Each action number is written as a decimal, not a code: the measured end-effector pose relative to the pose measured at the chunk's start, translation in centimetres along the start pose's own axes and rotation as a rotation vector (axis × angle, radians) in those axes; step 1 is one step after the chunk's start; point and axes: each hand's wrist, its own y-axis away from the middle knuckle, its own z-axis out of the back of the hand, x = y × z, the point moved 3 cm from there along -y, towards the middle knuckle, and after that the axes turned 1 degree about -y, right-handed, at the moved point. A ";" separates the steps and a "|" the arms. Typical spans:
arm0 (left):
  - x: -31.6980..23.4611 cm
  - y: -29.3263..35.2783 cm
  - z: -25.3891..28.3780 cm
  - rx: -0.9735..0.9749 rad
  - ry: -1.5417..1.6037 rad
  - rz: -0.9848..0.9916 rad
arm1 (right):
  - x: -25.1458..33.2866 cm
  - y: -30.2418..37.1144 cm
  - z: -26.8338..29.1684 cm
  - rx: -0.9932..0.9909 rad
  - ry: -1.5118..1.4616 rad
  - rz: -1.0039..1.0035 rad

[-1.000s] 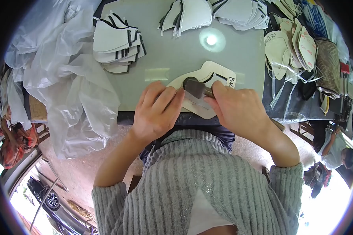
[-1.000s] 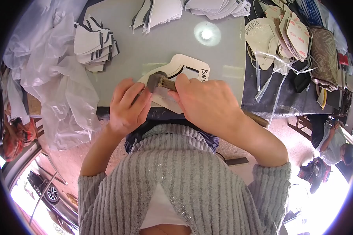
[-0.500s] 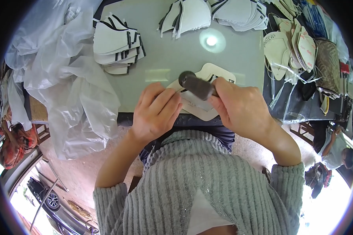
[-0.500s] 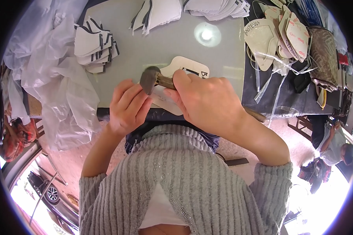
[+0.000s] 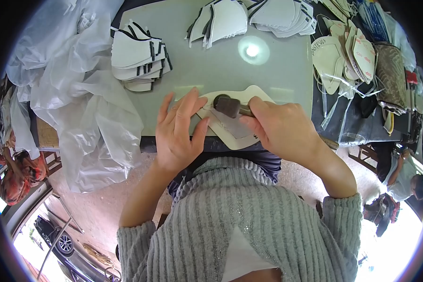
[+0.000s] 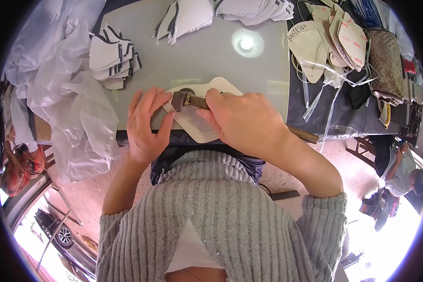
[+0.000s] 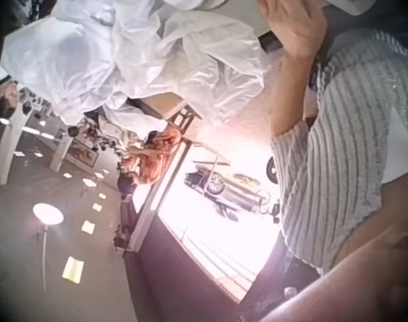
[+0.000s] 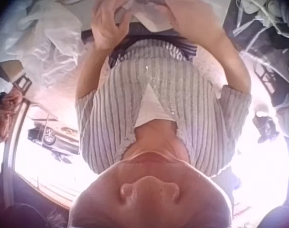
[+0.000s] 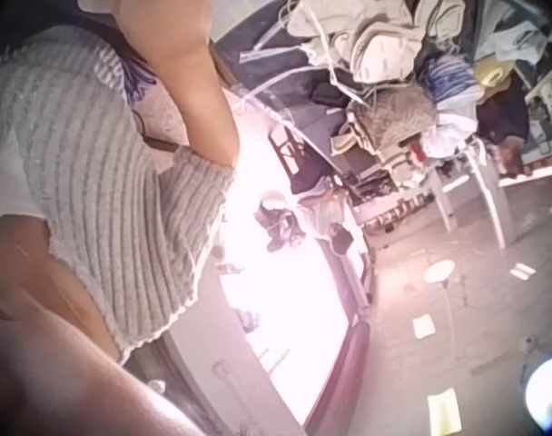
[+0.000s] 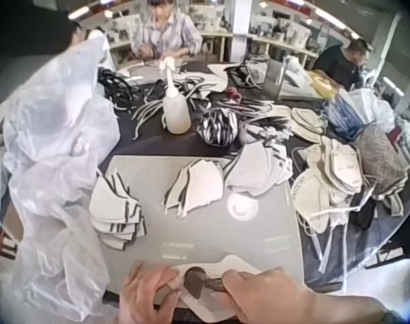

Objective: The person is using a hammer to flatten and join shoe upper components on a workbench.

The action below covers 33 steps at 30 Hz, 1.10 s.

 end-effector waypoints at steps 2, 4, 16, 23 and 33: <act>0.1 -0.4 0.3 0.034 -0.034 0.018 | 0.0 0.6 1.0 -0.075 -0.023 0.010; 0.6 -1.0 0.3 0.095 -0.070 0.020 | 0.1 1.9 2.8 -0.281 -0.122 -0.042; 2.2 -5.3 -0.1 0.163 0.022 -0.183 | -1.1 4.6 -0.6 0.006 0.053 -0.020; 1.6 -5.6 0.1 0.187 -0.034 -0.208 | -2.2 1.3 -1.5 0.093 -1.024 -0.322; -2.3 -0.6 -1.4 0.010 -0.087 0.166 | -1.6 1.0 -3.0 -0.030 -1.056 -0.462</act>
